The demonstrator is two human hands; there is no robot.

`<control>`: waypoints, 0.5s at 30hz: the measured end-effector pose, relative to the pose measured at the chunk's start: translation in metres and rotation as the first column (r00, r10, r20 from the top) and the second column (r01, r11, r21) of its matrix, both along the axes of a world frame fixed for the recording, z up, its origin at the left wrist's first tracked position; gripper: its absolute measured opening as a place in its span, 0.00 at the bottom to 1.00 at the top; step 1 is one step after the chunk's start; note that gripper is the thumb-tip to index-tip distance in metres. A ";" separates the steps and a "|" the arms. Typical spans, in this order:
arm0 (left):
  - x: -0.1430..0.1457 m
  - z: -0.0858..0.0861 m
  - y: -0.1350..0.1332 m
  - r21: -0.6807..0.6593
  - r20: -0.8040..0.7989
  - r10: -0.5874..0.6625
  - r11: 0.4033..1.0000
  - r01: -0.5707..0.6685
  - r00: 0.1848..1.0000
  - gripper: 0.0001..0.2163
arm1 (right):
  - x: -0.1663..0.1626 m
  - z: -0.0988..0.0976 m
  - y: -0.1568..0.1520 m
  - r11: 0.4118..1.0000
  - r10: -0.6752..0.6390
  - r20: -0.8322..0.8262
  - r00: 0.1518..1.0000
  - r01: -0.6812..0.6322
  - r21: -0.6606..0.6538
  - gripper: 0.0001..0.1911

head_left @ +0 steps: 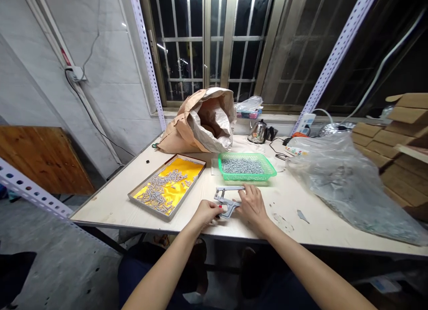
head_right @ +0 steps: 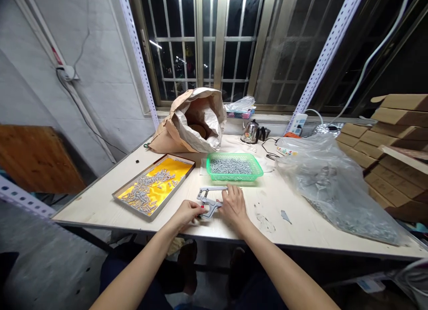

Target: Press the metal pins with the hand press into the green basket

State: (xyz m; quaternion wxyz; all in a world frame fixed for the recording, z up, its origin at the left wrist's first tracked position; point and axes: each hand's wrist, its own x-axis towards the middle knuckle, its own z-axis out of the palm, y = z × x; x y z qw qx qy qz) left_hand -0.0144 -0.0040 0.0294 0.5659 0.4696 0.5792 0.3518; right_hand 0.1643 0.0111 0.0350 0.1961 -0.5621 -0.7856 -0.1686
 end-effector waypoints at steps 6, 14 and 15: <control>0.012 0.004 0.015 0.211 -0.012 0.195 0.959 -0.188 0.981 0.11 | 0.023 -0.023 -0.009 0.982 -0.177 -0.120 0.977 0.183 0.041 0.24; 0.052 0.076 0.112 0.538 -0.052 0.317 0.808 -0.241 0.947 0.21 | 0.039 -0.043 -0.006 0.972 -0.230 -0.166 0.959 0.234 0.003 0.22; 0.048 0.080 0.117 0.553 -0.100 0.299 0.810 -0.197 0.949 0.21 | 0.039 -0.044 -0.005 0.973 -0.228 -0.163 0.960 0.232 0.004 0.23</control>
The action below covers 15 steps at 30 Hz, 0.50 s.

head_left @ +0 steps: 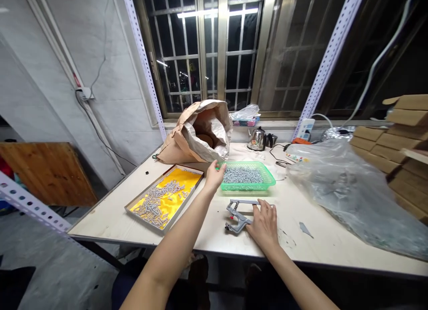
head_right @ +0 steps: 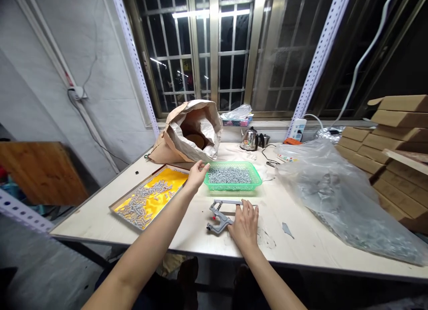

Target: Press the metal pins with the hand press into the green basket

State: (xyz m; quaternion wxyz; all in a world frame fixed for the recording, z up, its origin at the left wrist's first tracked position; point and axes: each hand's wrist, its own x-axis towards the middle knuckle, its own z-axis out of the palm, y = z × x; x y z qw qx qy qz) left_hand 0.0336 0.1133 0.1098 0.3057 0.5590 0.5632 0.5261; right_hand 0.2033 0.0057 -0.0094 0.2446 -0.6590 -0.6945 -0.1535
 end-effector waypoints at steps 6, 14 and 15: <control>-0.110 -0.022 -0.020 -0.085 -0.543 0.045 0.991 -0.108 0.838 0.09 | 0.000 -0.007 0.004 0.999 0.041 -0.029 0.999 -0.042 -0.017 0.24; -0.237 -0.041 -0.057 -0.337 -0.721 -0.102 0.916 -0.218 0.685 0.03 | -0.002 -0.006 0.002 0.997 0.072 -0.007 0.997 -0.072 -0.038 0.23; -0.238 -0.043 -0.061 -0.382 -0.687 -0.169 0.911 -0.154 0.707 0.02 | -0.001 -0.006 0.002 0.997 0.069 -0.002 0.998 -0.070 -0.033 0.23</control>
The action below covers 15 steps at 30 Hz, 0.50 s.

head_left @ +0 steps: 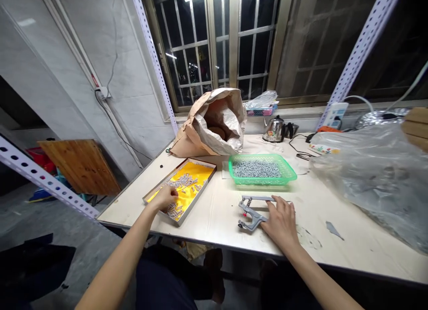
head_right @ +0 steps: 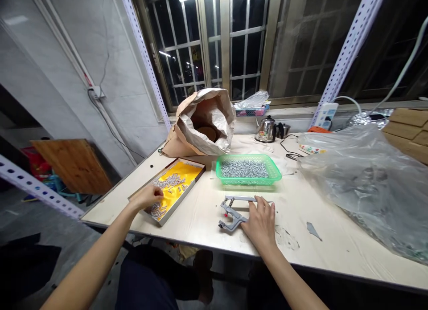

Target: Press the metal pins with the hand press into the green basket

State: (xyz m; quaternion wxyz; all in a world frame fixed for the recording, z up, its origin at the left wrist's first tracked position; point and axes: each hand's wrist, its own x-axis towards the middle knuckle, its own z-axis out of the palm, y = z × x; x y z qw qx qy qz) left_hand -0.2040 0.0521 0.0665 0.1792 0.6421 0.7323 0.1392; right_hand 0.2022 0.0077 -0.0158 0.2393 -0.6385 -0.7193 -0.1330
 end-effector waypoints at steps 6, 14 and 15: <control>0.018 -0.008 -0.011 -0.179 0.086 -0.068 0.980 0.082 0.994 0.02 | 0.001 -0.003 0.000 1.000 -0.007 0.046 0.999 0.006 0.027 0.23; 0.044 0.004 -0.033 0.170 0.279 0.047 0.981 -0.098 0.959 0.04 | -0.002 0.008 -0.004 0.997 0.000 0.151 0.988 -0.011 0.071 0.24; 0.058 0.002 -0.038 0.157 0.398 0.028 0.983 -0.098 0.917 0.04 | -0.004 0.013 -0.004 0.998 0.003 0.161 0.987 -0.013 0.066 0.24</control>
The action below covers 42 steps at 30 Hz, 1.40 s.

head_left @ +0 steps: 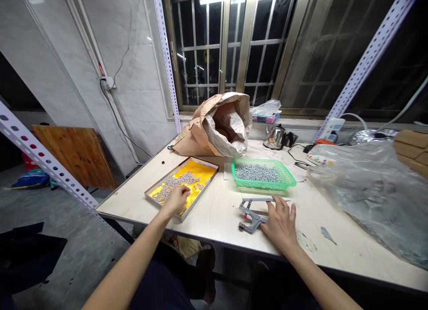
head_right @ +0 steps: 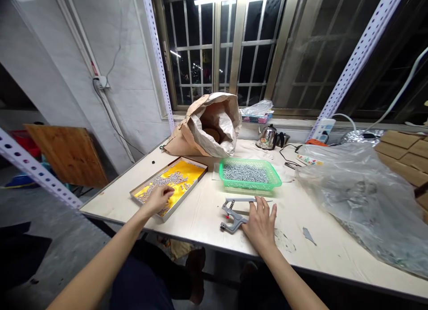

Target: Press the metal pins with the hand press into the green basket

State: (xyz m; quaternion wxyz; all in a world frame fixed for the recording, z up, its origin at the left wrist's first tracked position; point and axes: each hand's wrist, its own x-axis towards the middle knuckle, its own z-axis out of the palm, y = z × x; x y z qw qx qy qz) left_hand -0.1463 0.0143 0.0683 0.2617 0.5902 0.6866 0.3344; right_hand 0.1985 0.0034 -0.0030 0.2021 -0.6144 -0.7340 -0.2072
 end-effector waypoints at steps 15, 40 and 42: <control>0.155 -0.083 -0.013 0.104 0.666 -0.160 0.987 0.122 0.729 0.22 | -0.018 0.039 -0.005 0.998 -0.031 0.204 0.978 0.043 -0.055 0.37; 0.154 -0.078 -0.020 0.166 0.538 -0.356 0.933 0.318 0.764 0.36 | -0.014 0.039 -0.005 0.999 0.044 0.152 0.987 -0.045 0.005 0.18; 0.154 -0.077 -0.019 0.145 0.570 -0.324 0.944 0.296 0.755 0.35 | -0.012 0.041 -0.004 0.997 0.075 0.144 0.987 -0.072 -0.030 0.14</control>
